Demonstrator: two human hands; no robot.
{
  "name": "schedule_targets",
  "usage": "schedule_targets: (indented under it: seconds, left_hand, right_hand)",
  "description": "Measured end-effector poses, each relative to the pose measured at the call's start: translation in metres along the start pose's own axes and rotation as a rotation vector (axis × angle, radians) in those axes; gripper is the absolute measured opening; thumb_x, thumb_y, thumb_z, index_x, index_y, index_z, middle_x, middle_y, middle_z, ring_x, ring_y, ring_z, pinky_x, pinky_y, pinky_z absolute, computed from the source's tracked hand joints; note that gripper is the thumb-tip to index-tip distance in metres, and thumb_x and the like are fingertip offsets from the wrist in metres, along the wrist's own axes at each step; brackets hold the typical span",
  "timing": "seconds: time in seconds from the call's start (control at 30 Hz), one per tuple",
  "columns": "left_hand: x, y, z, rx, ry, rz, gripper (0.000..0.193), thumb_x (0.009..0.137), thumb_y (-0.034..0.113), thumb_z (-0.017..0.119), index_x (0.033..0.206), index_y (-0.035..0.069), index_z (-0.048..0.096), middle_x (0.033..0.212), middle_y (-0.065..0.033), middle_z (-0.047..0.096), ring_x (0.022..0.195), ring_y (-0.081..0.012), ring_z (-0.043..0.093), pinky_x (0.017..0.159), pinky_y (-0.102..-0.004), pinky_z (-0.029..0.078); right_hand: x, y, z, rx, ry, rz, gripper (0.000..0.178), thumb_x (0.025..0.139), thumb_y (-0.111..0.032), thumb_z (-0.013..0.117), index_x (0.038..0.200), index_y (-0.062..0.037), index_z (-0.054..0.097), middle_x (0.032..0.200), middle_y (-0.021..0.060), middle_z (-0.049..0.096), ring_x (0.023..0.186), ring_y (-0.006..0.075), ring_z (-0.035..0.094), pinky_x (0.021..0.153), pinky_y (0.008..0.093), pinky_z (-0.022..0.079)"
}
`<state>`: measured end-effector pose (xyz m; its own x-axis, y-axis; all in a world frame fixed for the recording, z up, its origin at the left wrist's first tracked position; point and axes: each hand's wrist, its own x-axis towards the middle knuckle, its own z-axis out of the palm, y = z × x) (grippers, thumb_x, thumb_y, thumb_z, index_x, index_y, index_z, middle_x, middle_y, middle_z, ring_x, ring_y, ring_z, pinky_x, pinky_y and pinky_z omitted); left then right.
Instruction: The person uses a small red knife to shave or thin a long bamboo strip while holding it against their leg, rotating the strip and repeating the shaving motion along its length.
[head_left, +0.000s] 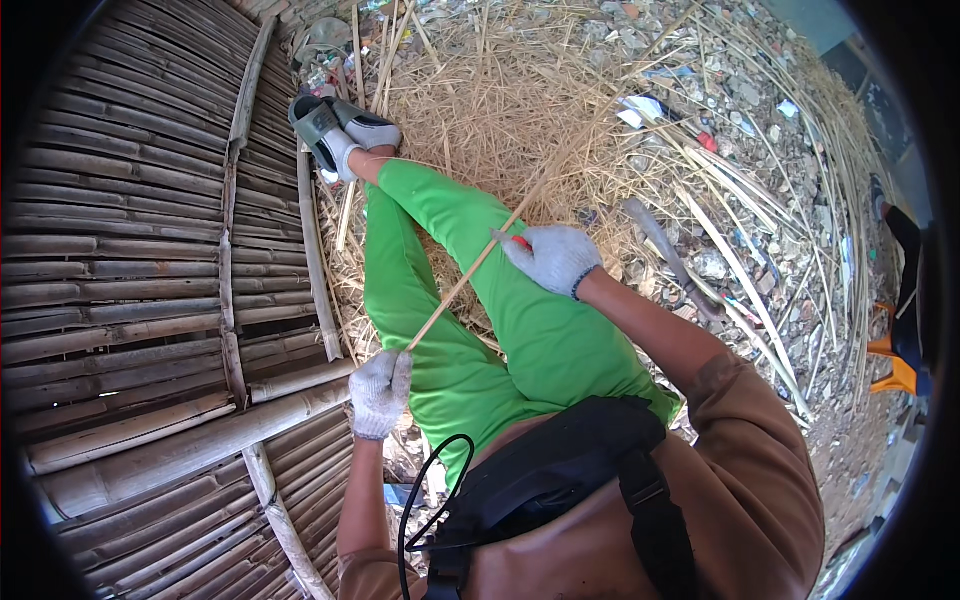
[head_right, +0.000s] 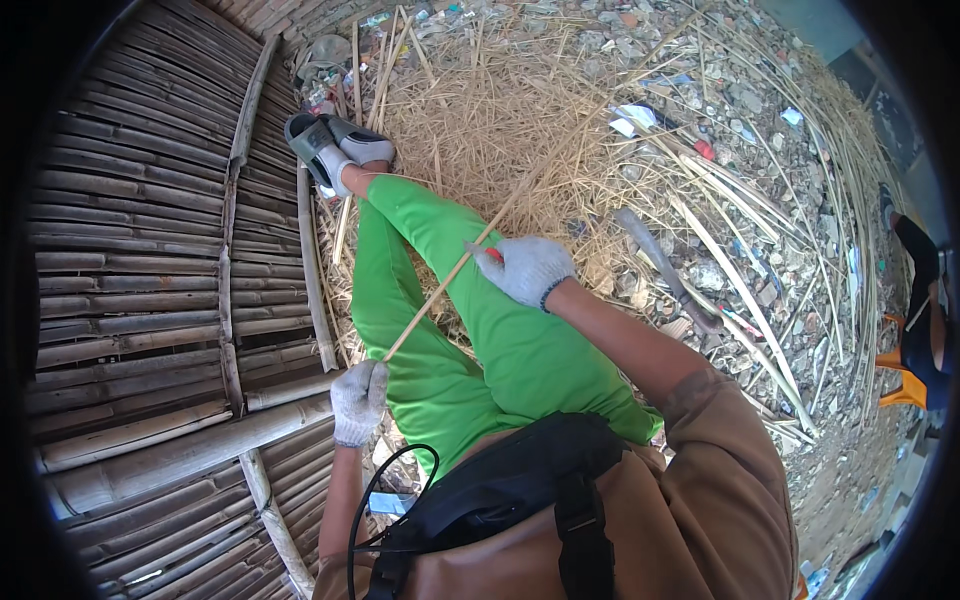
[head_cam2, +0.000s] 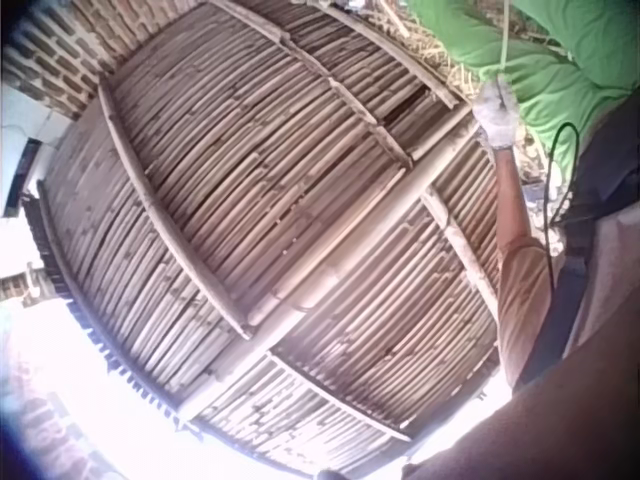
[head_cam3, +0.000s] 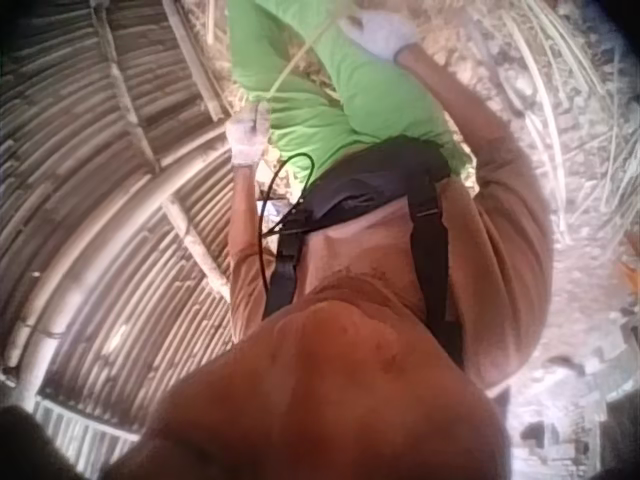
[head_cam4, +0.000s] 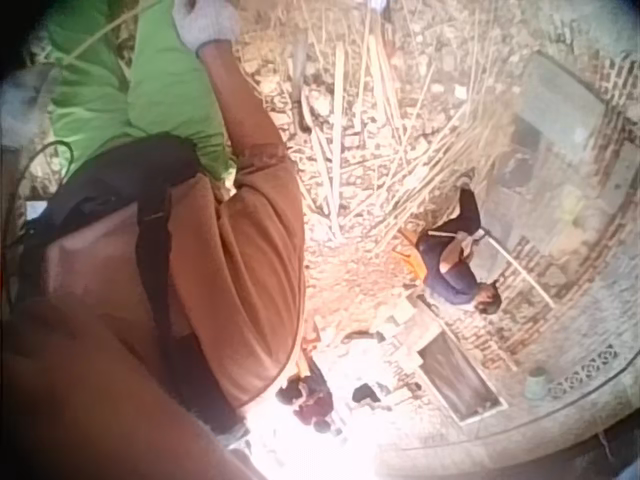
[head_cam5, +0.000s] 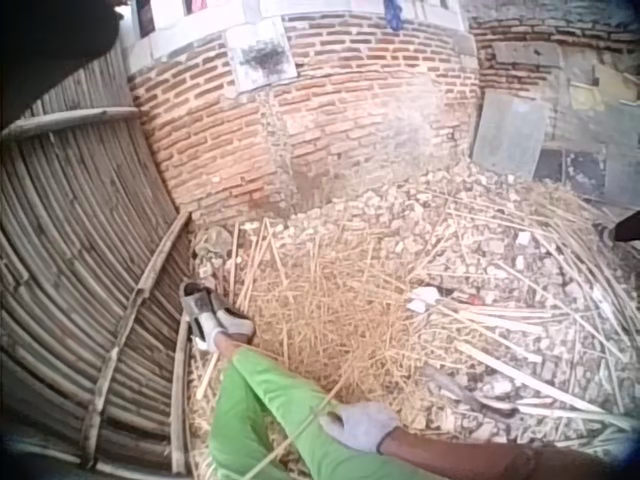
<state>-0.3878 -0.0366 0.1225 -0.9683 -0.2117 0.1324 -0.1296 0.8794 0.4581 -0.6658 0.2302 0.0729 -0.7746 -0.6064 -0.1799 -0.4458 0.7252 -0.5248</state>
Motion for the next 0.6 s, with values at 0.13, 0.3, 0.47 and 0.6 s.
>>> schedule_targets:
  seconds: [0.13,0.3,0.47,0.6]
  left_hand:
    - [-0.033,-0.024,-0.011,0.076,-0.034,-0.024,0.028,0.114,0.027,0.063,0.098,0.008,0.075,0.081,-0.0184,0.07,0.07,-0.0408,0.069,0.064,-0.0486,0.056]
    - [-0.083,-0.034,-0.048,0.155,-0.083,-0.084,0.036,0.115,0.036,0.059,0.1,0.008,0.076,0.083,-0.0177,0.071,0.073,-0.0417,0.07,0.066,-0.0504,0.056]
    - [-0.094,-0.037,-0.057,0.116,-0.071,-0.044,0.03,0.114,0.032,0.061,0.111,0.005,0.075,0.091,-0.0208,0.073,0.08,-0.0457,0.071,0.071,-0.0527,0.057]
    - [-0.1,-0.052,-0.045,0.118,-0.071,-0.035,0.025,0.111,0.028,0.065,0.112,0.005,0.074,0.093,-0.0217,0.073,0.083,-0.0468,0.072,0.073,-0.0542,0.058]
  right_hand:
    - [-0.005,-0.006,0.002,-0.001,0.016,0.011,0.08,0.111,-0.073,0.04,0.082,-0.0098,0.079,0.085,0.0242,0.079,0.083,0.044,0.079,0.078,0.0584,0.062]
    - [-0.004,0.002,0.001,0.019,0.053,0.014,0.079,0.111,-0.074,0.042,0.083,-0.0094,0.079,0.084,0.0241,0.078,0.081,0.0451,0.078,0.077,0.0591,0.062]
    - [-0.005,0.0,0.002,0.011,0.073,0.004,0.078,0.111,-0.072,0.042,0.084,-0.009,0.079,0.084,0.024,0.078,0.084,0.0458,0.078,0.078,0.06,0.062]
    - [-0.003,-0.01,-0.005,0.026,0.015,0.047,0.074,0.111,-0.07,0.042,0.09,-0.0096,0.08,0.089,0.023,0.079,0.086,0.0459,0.078,0.079,0.0603,0.062]
